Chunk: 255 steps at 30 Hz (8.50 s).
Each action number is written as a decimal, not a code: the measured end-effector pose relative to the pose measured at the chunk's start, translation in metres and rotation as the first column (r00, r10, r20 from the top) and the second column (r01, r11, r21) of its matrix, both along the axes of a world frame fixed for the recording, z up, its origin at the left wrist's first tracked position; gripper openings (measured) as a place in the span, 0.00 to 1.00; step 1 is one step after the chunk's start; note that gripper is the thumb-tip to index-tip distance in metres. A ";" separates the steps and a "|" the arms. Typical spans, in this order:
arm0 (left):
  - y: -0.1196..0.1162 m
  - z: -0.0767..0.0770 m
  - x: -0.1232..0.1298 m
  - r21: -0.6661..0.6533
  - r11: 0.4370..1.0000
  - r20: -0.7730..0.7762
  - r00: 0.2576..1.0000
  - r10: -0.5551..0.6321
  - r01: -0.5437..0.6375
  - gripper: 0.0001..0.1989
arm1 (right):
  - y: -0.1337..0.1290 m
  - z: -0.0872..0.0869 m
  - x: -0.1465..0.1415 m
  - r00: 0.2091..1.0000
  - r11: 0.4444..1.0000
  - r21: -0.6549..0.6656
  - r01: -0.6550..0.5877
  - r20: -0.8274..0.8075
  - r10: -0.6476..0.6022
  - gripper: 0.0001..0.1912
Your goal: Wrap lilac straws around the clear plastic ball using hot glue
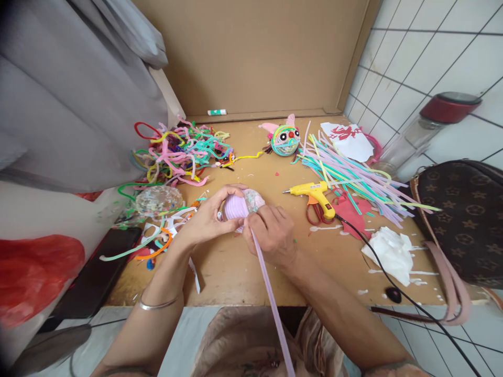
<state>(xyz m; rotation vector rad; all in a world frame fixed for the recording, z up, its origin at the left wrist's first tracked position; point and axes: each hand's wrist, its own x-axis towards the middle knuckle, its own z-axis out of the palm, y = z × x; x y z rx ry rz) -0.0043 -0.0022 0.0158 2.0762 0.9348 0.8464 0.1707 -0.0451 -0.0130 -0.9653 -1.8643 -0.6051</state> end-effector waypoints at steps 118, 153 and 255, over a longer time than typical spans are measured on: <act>-0.002 -0.002 0.003 0.133 0.991 -0.076 0.997 -0.002 0.012 0.25 | 0.000 -0.008 -0.003 0.972 0.984 -0.023 -0.178 -0.160 0.172 0.04; 0.001 0.004 0.000 0.059 0.998 -0.084 0.996 -0.014 0.019 0.23 | 0.023 0.007 0.051 0.814 0.745 -0.361 0.562 0.081 -0.575 0.16; 0.001 0.000 -0.002 0.029 1.000 -0.098 0.995 0.008 -0.005 0.24 | 0.038 0.011 0.065 0.628 0.119 -0.769 0.628 0.412 -0.660 0.29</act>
